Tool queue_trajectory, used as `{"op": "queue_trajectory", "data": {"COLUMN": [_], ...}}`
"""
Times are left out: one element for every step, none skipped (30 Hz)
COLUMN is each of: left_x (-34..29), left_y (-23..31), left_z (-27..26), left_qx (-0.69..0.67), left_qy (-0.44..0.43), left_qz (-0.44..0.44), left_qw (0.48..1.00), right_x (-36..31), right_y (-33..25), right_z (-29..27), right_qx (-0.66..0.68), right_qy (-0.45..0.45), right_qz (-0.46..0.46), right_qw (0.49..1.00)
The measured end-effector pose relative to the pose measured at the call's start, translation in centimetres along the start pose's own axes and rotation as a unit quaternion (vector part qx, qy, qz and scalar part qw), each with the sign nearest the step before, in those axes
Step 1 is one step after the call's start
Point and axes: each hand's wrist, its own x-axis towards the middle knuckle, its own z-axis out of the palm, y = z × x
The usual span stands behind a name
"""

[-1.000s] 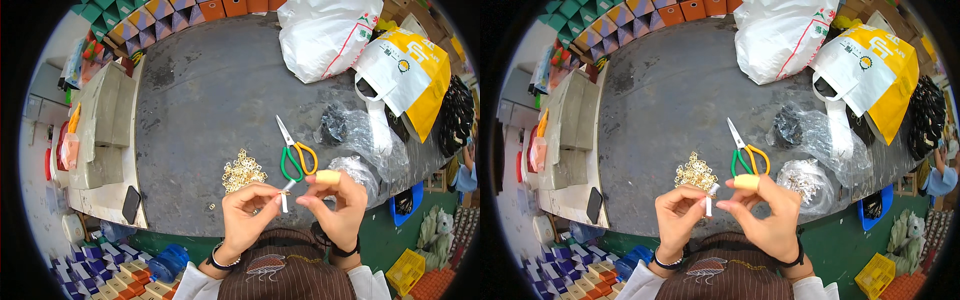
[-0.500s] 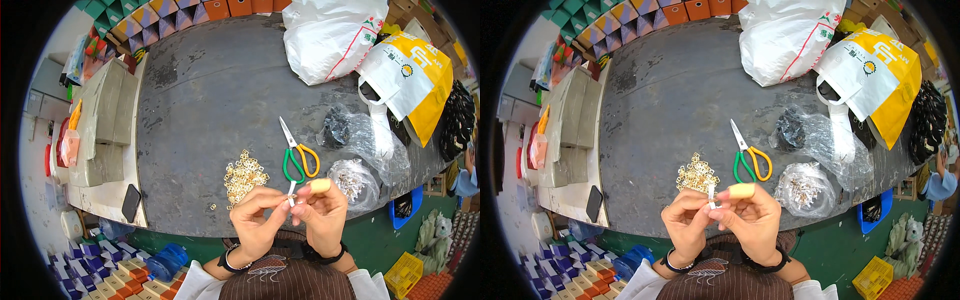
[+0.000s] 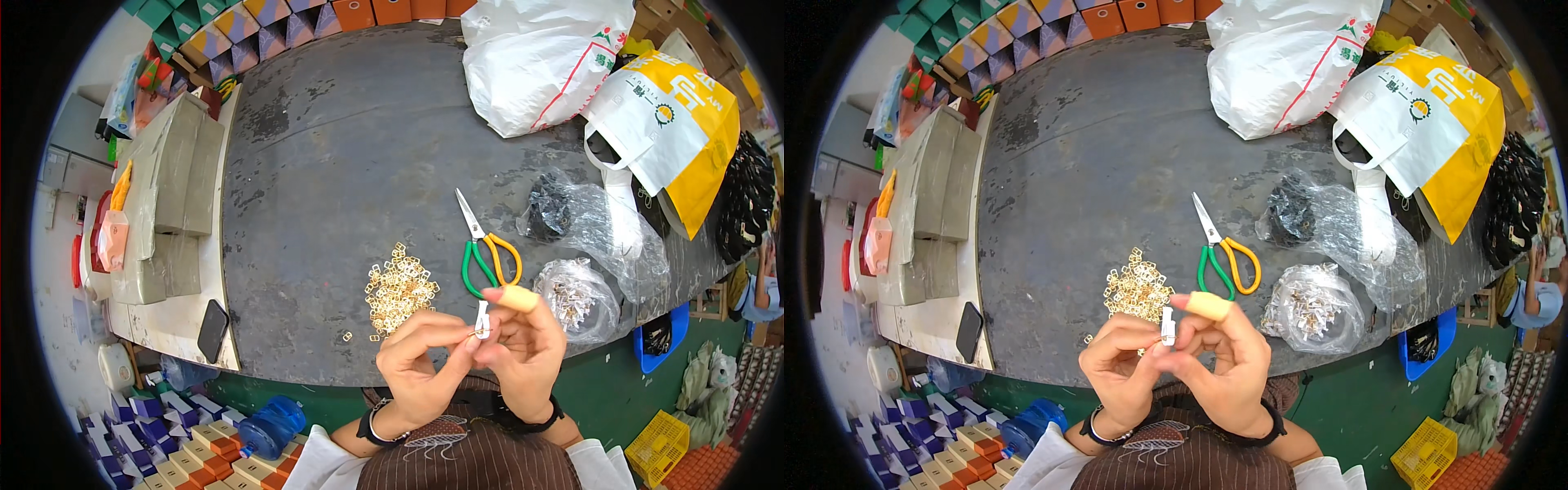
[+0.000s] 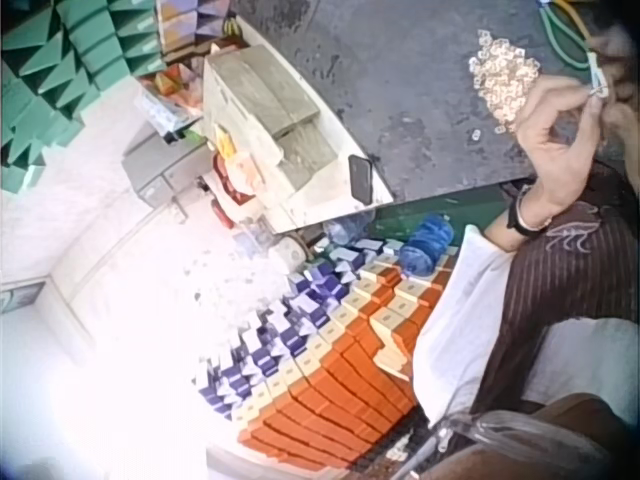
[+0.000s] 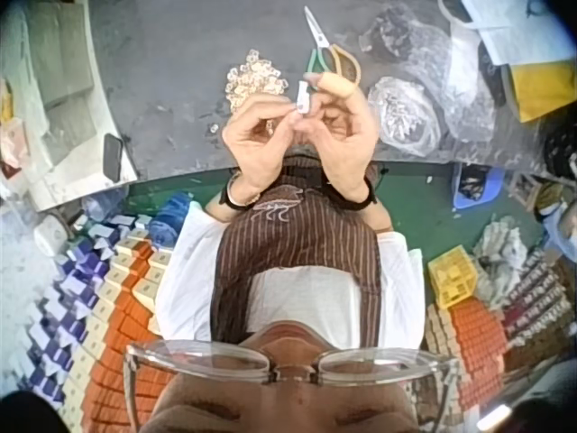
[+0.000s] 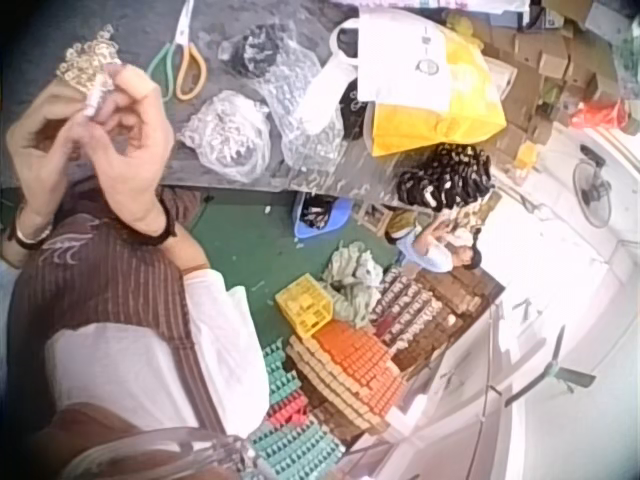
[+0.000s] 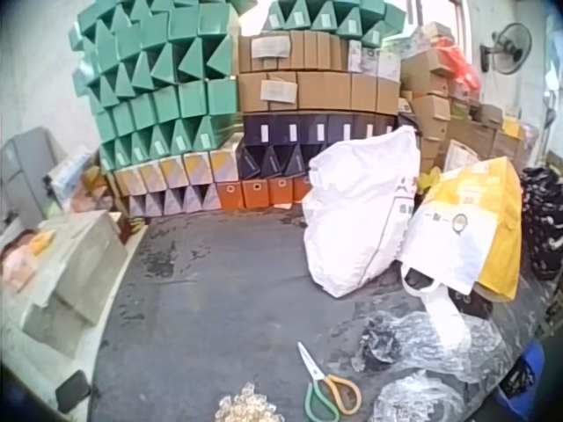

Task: Assembling metal eyelets and fabric loops for shoe manufacturing.

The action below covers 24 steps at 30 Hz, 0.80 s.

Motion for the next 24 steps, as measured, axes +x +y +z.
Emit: {"op": "queue_trajectory", "data": {"left_x": [0.0,0.1,0.1,0.1,0.1,0.1,0.1,0.0,0.0,-0.2,-0.4,-0.6,-0.7,-0.6,-0.5,-0.3,0.0,0.2,0.2,0.3,0.3,0.4,0.5,0.7], "left_y": [0.1,0.2,0.3,0.3,0.3,0.3,0.3,0.1,0.0,-0.1,-0.1,-0.1,0.0,0.1,0.1,0.2,0.4,0.4,0.4,0.4,0.4,0.4,0.5,0.3], "left_z": [0.0,0.0,0.0,0.0,0.0,0.0,0.0,0.0,-0.1,-0.1,-0.1,-0.1,-0.1,-0.3,-0.3,-0.4,-0.4,-0.3,-0.3,-0.2,-0.1,-0.1,-0.4,-0.4], "left_qx": [-0.005,-0.010,-0.017,-0.018,-0.020,-0.021,-0.019,-0.018,-0.015,-0.040,-0.064,-0.088,-0.092,-0.097,-0.102,-0.092,-0.081,-0.071,-0.060,-0.049,-0.039,-0.021,-0.003,0.005], "left_qy": [-0.008,-0.015,-0.024,-0.028,-0.032,-0.036,-0.038,-0.039,-0.040,-0.032,-0.023,-0.015,-0.021,-0.027,-0.035,-0.045,-0.055,-0.066,-0.066,-0.067,-0.068,-0.073,-0.080,-0.095], "left_qz": [0.000,-0.001,-0.001,-0.004,-0.006,-0.008,-0.010,-0.012,-0.014,-0.049,-0.084,-0.119,-0.123,-0.126,-0.130,-0.113,-0.097,-0.080,-0.098,-0.115,-0.132,-0.123,-0.115,-0.107], "left_qw": [1.000,1.000,1.000,0.999,0.999,0.999,0.999,0.999,0.999,0.998,0.994,0.989,0.988,0.987,0.986,0.988,0.990,0.992,0.991,0.990,0.988,0.989,0.990,0.990], "right_x": [0.0,0.1,0.2,0.3,0.3,0.3,0.3,0.4,0.5,0.6,0.7,0.8,0.8,0.7,0.7,0.7,0.7,0.7,0.7,0.6,0.7,0.8,0.9,0.9], "right_y": [-0.2,-0.1,0.0,0.0,-0.2,-0.1,0.0,0.1,0.0,-0.3,-0.4,-0.4,-0.4,-0.5,-0.5,-0.7,-0.7,-0.7,-0.7,-0.7,-0.7,-0.8,-0.8,-0.4], "right_z": [-0.3,-0.5,-0.8,-0.9,-0.8,-0.9,-1.1,-1.2,-1.3,-1.3,-1.3,-1.5,-1.6,-1.7,-1.7,-1.6,-1.6,-1.7,-1.9,-2.0,-2.1,-2.2,-2.3,-2.7], "right_qx": [0.022,0.024,0.026,0.028,0.035,0.043,0.052,0.061,0.068,0.074,0.081,0.074,0.067,0.060,0.043,0.026,0.009,0.007,0.005,0.003,0.000,-0.003,-0.005,-0.049], "right_qy": [-0.015,-0.022,-0.026,-0.031,-0.021,-0.029,-0.037,-0.045,-0.045,-0.045,-0.045,-0.044,-0.043,-0.042,-0.036,-0.031,-0.025,-0.028,-0.031,-0.033,-0.037,-0.040,-0.042,-0.053], "right_qz": [0.051,0.050,0.048,0.046,0.043,0.042,0.041,0.040,0.042,0.044,0.046,0.050,0.053,0.057,0.051,0.044,0.038,0.037,0.036,0.034,0.047,0.061,0.074,0.045], "right_qw": [0.998,0.998,0.998,0.998,0.998,0.998,0.997,0.996,0.996,0.995,0.995,0.995,0.995,0.996,0.997,0.998,0.999,0.999,0.999,0.999,0.998,0.997,0.996,0.996]}}
